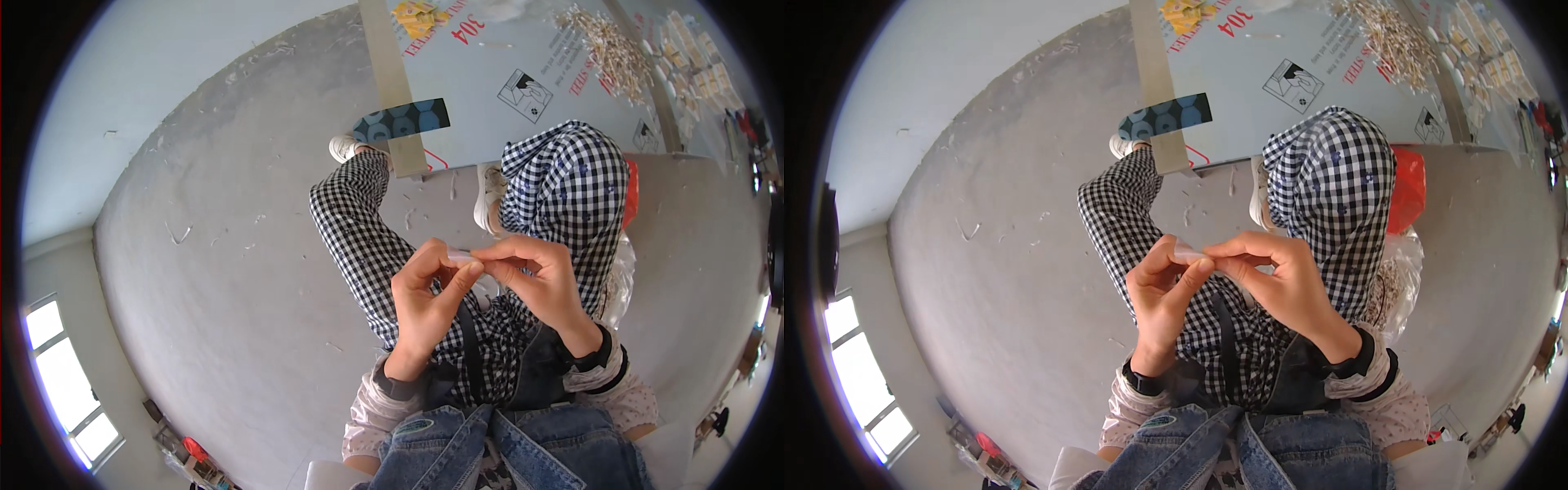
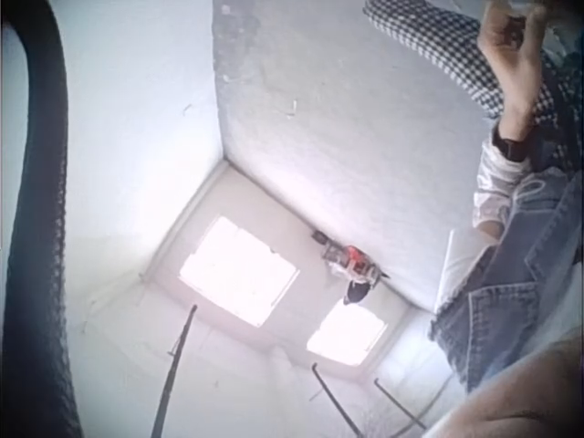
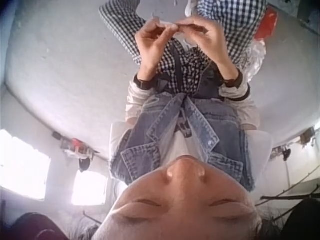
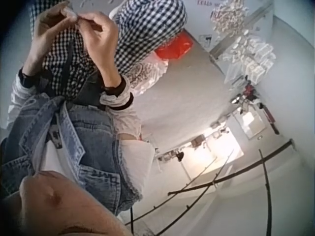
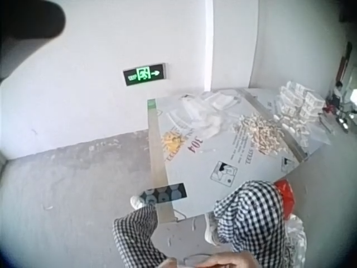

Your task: Manually organizing and packaging cotton swabs into small retail containers.

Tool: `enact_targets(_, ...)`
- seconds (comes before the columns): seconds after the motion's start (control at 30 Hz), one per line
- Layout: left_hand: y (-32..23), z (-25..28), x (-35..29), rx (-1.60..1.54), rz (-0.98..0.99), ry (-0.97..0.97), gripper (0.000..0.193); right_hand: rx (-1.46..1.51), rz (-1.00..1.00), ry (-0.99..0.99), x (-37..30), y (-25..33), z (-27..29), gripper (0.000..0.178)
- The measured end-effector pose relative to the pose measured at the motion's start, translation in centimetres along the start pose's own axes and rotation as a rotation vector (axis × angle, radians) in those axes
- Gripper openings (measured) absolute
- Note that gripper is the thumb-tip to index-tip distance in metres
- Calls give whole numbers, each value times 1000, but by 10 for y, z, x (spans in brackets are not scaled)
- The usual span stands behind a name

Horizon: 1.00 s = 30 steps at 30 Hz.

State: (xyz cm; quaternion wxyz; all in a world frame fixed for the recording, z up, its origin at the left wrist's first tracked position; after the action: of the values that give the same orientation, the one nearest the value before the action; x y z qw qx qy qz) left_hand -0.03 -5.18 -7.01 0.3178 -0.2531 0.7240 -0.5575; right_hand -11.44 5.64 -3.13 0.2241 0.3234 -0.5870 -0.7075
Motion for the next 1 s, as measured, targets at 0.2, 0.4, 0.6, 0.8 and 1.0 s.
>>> enact_targets(0.2,-7,-4,-3,155,-136,-35,13,104,-144,41,3,-11,4,10)
enact_targets(0.4,1,-11,-7,116,-33,-57,14,-321,324,-225,0,0,1,4)
enact_targets(0.6,-1,-14,-9,30,159,-31,13,-567,654,-262,1,6,3,11)
enact_targets(0.8,-20,0,-4,350,-52,73,15,-660,696,-151,4,4,0,26)
enact_targets(1.0,-38,-3,9,808,-665,148,79,-187,-15,169,8,-4,-8,21)
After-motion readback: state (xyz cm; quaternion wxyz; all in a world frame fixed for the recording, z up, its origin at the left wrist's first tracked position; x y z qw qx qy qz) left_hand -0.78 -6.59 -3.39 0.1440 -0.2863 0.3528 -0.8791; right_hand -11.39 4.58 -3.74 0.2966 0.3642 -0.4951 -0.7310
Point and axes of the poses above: each hand's wrist, its own x-axis towards the middle knuckle, its own z-axis out of the back of the hand, y = z × x, the point moved 4 cm from there along x, towards the middle knuckle, and after that the axes turned 8 degrees about -y, right-handed, at the moved point
